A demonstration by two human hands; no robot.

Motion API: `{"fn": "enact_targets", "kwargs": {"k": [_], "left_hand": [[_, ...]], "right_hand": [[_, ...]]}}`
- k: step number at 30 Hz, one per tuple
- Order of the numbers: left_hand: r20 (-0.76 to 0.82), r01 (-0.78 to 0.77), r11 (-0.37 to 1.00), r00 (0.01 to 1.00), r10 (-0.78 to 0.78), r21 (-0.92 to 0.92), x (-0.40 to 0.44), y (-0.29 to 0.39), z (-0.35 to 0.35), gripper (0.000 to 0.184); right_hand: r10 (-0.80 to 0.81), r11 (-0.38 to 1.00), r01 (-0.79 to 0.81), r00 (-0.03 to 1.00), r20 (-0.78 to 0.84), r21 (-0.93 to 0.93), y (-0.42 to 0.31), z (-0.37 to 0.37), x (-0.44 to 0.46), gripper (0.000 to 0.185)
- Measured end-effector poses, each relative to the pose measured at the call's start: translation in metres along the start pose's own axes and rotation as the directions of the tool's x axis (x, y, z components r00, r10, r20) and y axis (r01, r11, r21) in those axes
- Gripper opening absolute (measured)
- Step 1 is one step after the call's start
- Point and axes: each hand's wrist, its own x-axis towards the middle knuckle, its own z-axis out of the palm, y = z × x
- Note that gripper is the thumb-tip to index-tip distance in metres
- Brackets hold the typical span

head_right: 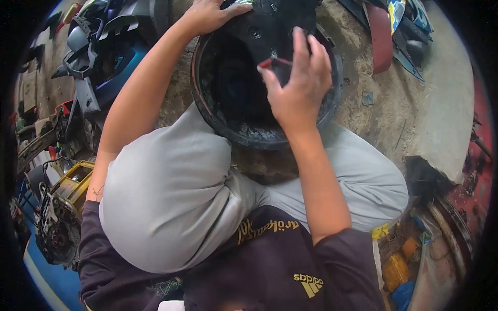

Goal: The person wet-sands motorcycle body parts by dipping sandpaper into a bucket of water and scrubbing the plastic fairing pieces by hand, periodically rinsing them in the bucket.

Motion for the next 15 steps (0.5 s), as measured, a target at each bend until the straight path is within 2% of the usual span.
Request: {"fn": "enact_targets", "kwargs": {"k": [4, 7, 8, 12, 15], "left_hand": [[0.008, -0.006, 1.000, 1.000, 0.006, 0.002, -0.001, 0.002, -0.005, 0.074], [0.014, -0.015, 0.999, 1.000, 0.016, -0.038, -0.010, 0.009, -0.013, 0.074], [0.015, 0.017, 1.000, 1.000, -0.017, 0.015, -0.001, 0.003, -0.004, 0.073], [0.028, 0.019, 1.000, 0.999, -0.019, 0.000, 0.000, 0.002, -0.004, 0.073], [0.028, 0.029, 1.000, 0.999, -0.029, -0.008, -0.001, 0.004, -0.007, 0.073]], "right_hand": [[-0.063, 0.996, 0.059, 0.996, 0.056, 0.068, 0.005, -0.011, -0.010, 0.068], [0.012, 0.977, -0.035, 0.994, 0.109, 0.210, 0.019, -0.023, -0.039, 0.062], [0.030, 0.968, -0.063, 0.990, 0.137, 0.243, 0.025, -0.025, -0.041, 0.061], [0.031, 0.982, -0.062, 0.985, 0.171, 0.181, 0.007, -0.032, -0.021, 0.061], [-0.028, 0.996, 0.015, 0.987, 0.156, 0.088, 0.012, -0.034, -0.027, 0.058]]}}
